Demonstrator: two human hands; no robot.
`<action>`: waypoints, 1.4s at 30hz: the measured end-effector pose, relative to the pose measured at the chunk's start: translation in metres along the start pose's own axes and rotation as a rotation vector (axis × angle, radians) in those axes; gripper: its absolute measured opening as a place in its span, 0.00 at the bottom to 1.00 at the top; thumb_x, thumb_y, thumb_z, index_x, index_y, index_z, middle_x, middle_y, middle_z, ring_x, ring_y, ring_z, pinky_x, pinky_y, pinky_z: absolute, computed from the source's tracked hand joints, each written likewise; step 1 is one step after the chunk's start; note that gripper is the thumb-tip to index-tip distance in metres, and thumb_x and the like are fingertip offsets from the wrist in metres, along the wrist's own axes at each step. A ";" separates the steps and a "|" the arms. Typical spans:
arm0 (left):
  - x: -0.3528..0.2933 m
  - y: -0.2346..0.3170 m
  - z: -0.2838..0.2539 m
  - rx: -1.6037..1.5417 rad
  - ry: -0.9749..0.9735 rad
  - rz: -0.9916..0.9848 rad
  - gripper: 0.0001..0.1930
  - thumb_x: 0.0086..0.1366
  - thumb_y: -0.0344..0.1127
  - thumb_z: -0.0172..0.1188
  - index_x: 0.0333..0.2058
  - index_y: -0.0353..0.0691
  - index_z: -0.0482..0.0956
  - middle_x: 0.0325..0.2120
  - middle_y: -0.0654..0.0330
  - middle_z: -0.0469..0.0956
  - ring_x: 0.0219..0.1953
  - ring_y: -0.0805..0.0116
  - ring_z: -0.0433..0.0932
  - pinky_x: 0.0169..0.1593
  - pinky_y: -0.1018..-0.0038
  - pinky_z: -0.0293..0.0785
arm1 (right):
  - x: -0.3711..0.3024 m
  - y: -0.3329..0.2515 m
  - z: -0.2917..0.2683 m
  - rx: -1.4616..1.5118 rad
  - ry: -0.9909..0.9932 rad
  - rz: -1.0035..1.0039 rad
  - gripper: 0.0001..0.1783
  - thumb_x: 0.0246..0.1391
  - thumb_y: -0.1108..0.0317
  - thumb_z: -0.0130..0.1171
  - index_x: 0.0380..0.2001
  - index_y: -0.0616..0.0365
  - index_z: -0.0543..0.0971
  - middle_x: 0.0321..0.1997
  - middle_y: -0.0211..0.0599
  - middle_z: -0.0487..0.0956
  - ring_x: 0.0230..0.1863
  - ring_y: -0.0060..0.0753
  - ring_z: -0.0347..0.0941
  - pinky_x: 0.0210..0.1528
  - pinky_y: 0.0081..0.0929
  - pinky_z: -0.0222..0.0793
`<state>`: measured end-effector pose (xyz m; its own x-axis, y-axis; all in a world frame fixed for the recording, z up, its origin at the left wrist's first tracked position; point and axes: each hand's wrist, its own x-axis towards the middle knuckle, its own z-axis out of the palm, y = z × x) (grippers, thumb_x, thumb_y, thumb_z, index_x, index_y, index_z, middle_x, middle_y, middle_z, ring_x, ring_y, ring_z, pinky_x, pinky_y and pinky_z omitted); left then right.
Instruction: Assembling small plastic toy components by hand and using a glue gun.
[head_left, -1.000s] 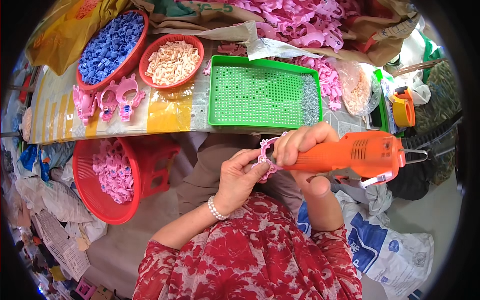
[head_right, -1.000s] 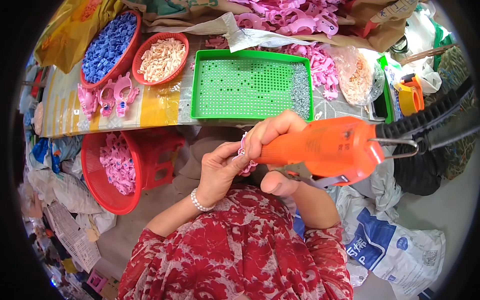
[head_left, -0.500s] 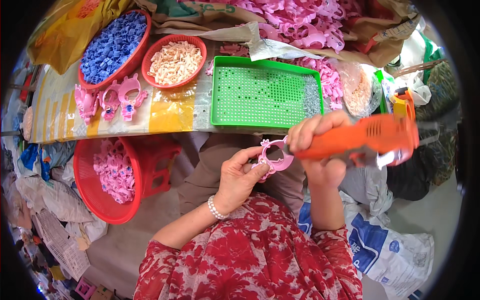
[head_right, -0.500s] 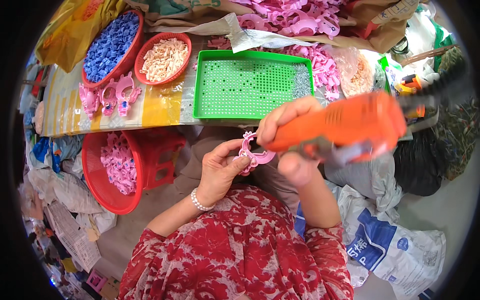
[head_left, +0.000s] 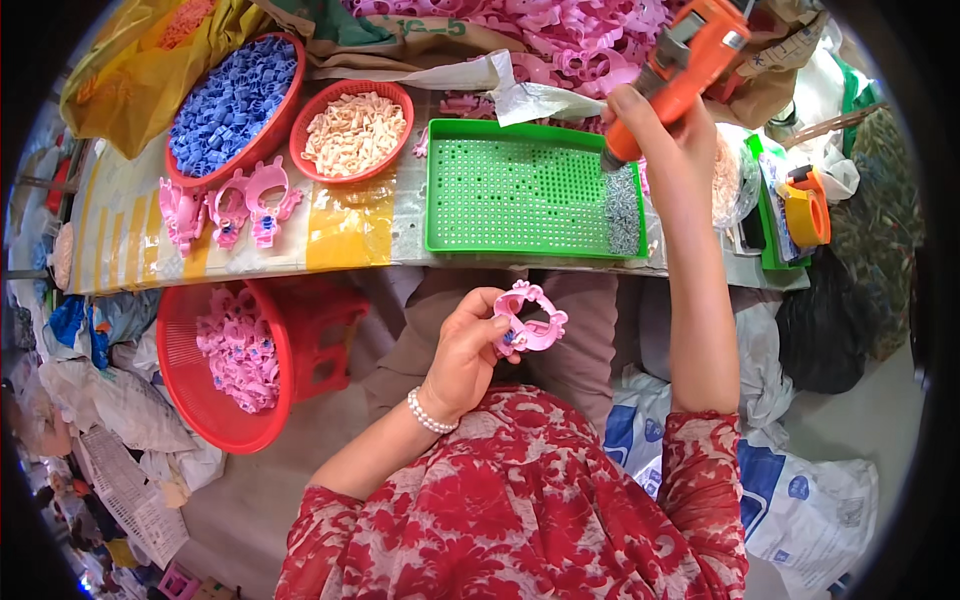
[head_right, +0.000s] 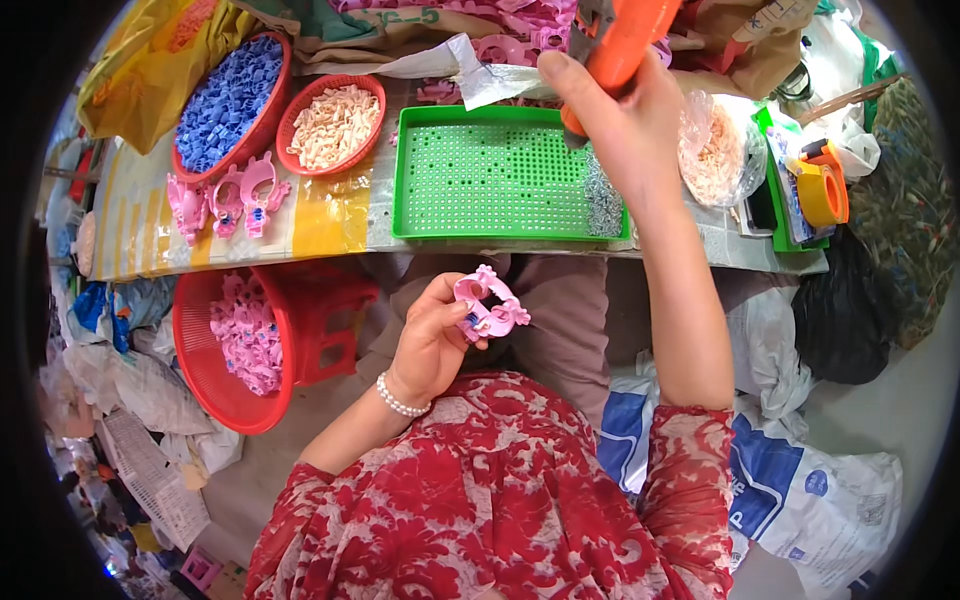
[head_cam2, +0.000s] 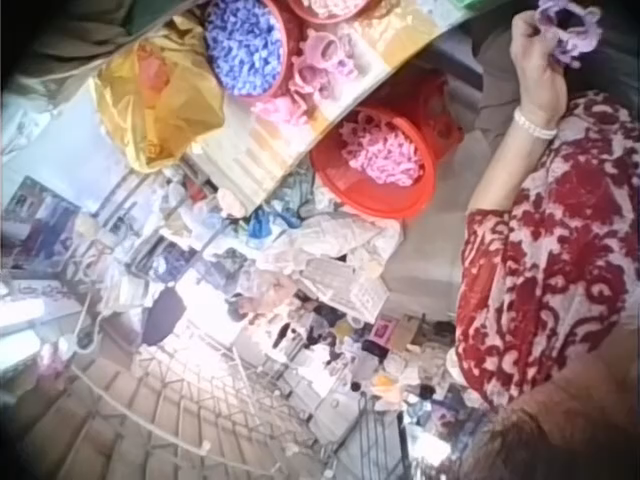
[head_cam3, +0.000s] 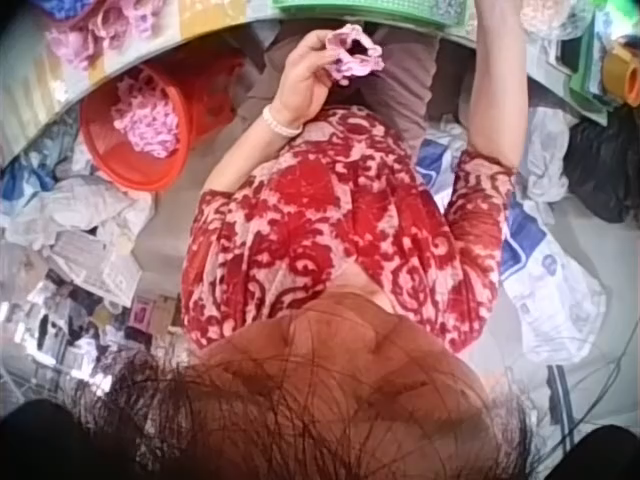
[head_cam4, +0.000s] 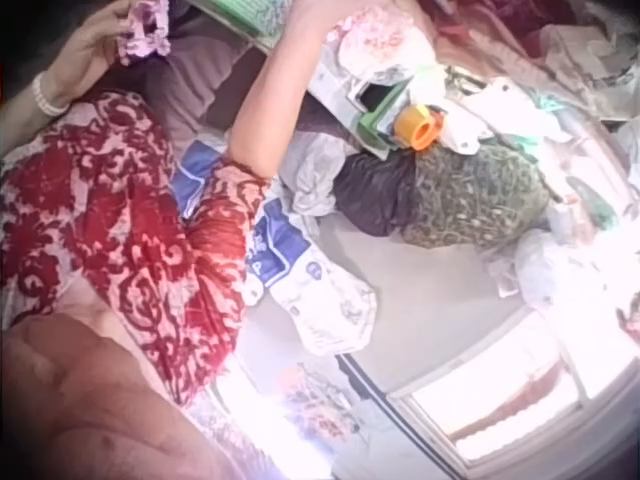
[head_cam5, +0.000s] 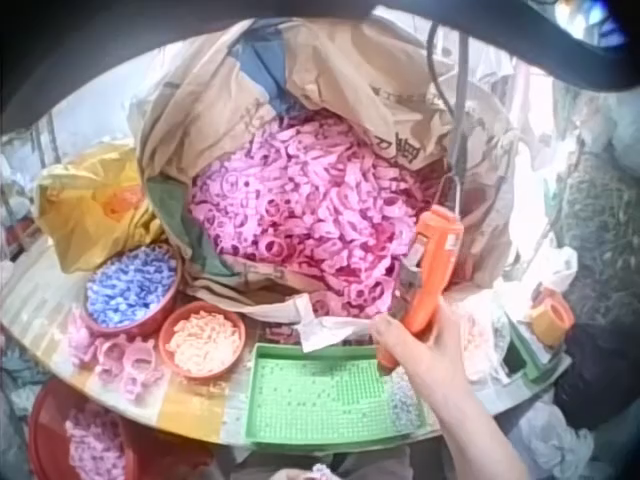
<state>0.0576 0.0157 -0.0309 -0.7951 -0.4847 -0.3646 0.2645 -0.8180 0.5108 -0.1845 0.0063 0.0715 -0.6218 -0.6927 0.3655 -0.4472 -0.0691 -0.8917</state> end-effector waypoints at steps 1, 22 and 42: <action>0.000 -0.001 -0.001 0.003 -0.001 -0.002 0.11 0.61 0.28 0.51 0.43 0.39 0.69 0.31 0.64 0.75 0.30 0.77 0.73 0.33 0.80 0.73 | 0.006 0.006 -0.001 -0.102 0.016 0.011 0.20 0.50 0.59 0.62 0.36 0.66 0.72 0.30 0.38 0.78 0.31 0.24 0.73 0.37 0.23 0.68; 0.010 -0.006 -0.012 -0.168 0.040 -0.113 0.13 0.69 0.40 0.40 0.40 0.39 0.69 0.25 0.61 0.69 0.19 0.71 0.68 0.20 0.78 0.61 | -0.120 0.003 0.001 0.020 -0.422 0.239 0.06 0.47 0.75 0.59 0.31 0.63 0.77 0.28 0.30 0.76 0.29 0.19 0.72 0.31 0.17 0.67; 0.005 -0.007 -0.004 0.014 0.093 -0.090 0.14 0.68 0.38 0.38 0.39 0.36 0.70 0.25 0.60 0.73 0.15 0.75 0.66 0.16 0.81 0.58 | -0.152 0.019 0.017 0.044 -0.552 -0.014 0.07 0.43 0.75 0.59 0.29 0.61 0.75 0.23 0.37 0.74 0.24 0.34 0.73 0.27 0.27 0.68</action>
<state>0.0543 0.0177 -0.0394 -0.7609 -0.4369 -0.4798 0.1865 -0.8554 0.4832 -0.0874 0.0979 -0.0054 -0.1813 -0.9641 0.1941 -0.4190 -0.1029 -0.9022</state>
